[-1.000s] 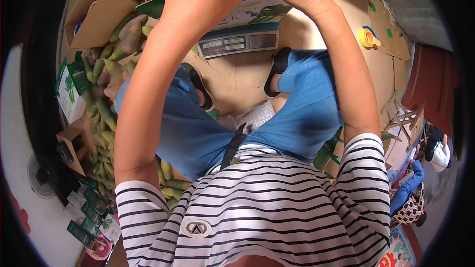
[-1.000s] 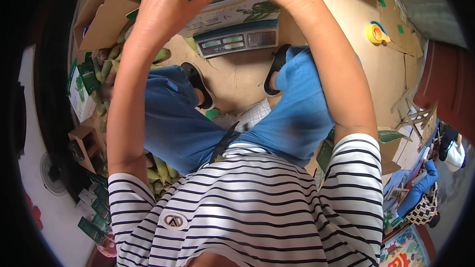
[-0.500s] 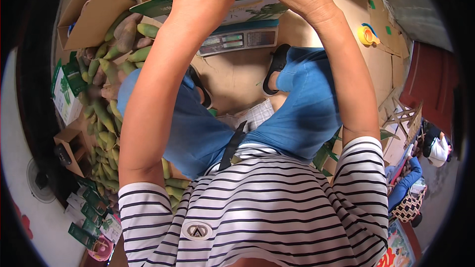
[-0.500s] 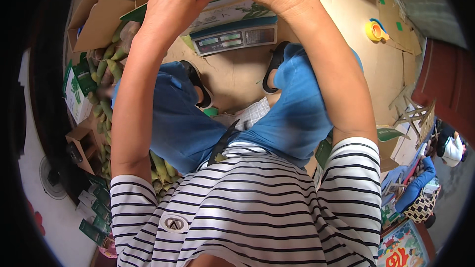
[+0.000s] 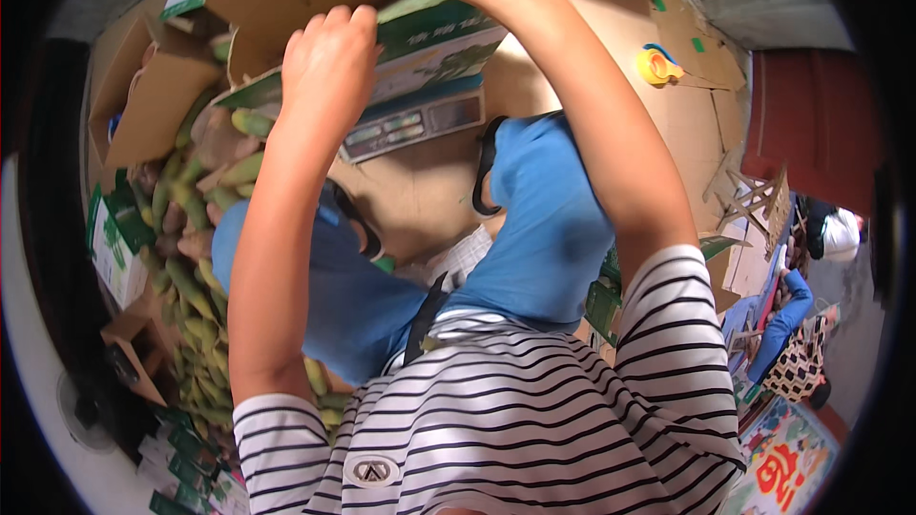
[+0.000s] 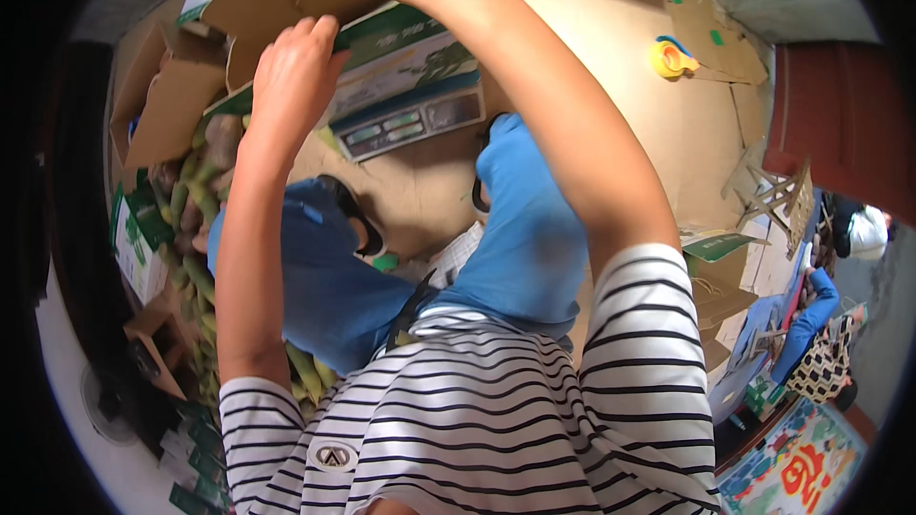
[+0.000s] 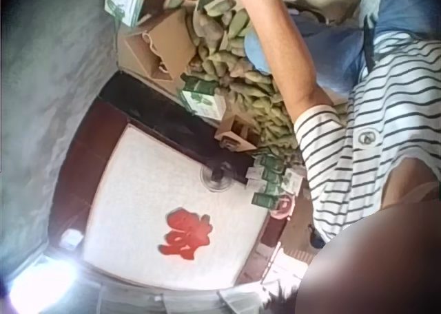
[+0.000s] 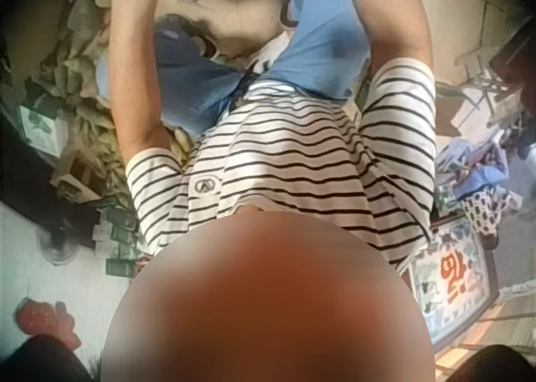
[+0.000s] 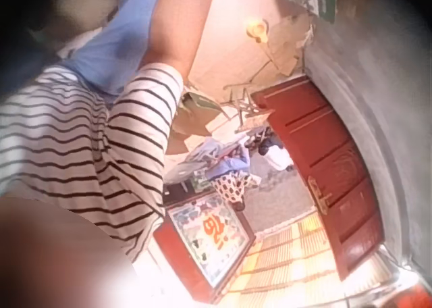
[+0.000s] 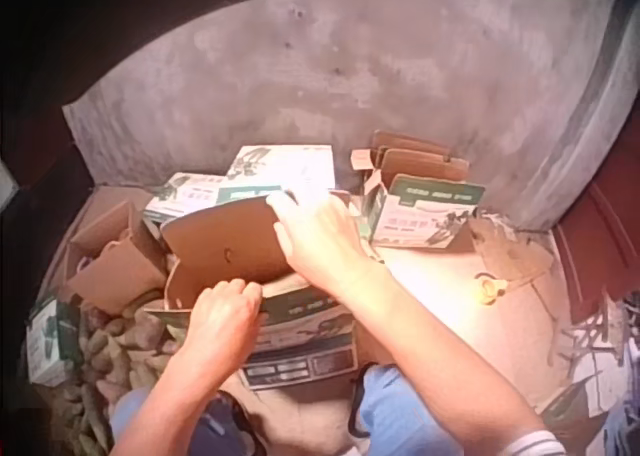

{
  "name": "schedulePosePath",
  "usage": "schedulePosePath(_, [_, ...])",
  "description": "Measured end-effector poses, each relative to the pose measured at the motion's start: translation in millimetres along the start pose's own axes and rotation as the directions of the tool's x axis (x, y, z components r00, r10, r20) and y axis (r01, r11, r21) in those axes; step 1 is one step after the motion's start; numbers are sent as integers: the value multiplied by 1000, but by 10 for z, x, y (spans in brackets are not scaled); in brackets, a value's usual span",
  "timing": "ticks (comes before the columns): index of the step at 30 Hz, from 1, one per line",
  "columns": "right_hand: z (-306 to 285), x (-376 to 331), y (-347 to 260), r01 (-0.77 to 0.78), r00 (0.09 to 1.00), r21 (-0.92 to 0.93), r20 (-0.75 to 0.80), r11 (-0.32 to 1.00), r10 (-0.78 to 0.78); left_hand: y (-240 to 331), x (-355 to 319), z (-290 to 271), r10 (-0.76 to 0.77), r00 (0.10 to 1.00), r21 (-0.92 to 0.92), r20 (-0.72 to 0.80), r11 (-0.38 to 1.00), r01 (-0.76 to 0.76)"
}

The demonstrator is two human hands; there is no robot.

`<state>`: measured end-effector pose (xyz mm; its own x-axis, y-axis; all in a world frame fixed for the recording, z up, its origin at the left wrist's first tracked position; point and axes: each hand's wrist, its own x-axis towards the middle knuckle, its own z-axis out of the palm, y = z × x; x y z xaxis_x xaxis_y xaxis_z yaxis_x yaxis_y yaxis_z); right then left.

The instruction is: Sort and pack papayas into cardboard boxes while weighing them on a digital scale.

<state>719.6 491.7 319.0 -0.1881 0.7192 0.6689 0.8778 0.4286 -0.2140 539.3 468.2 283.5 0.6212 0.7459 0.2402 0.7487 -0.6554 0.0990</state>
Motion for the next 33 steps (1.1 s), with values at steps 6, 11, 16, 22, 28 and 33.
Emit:
schedulePosePath(6, [981,667,369,-126,748,-284,603,951,279,-95,-108,-86,34,999,-33,-2,999,-34])
schedulePosePath(11, [988,681,557,-125,691,-313,654,941,309,64,9,-9,128,992,-37,-11,991,-128])
schedulePosePath(16, [848,471,435,78,740,-249,663,965,111,-27,14,11,145,987,62,-70,988,-141])
schedulePosePath(22, [44,34,1186,74,768,-278,628,958,123,574,186,-52,370,915,109,-159,928,-357])
schedulePosePath(28, [-1459,-1692,1515,-285,830,-389,358,876,429,1292,297,-144,725,687,31,-49,689,-724])
schedulePosePath(33, [-2455,-3261,1297,-650,502,-580,157,491,850,2039,433,299,853,521,-71,-39,518,-853])
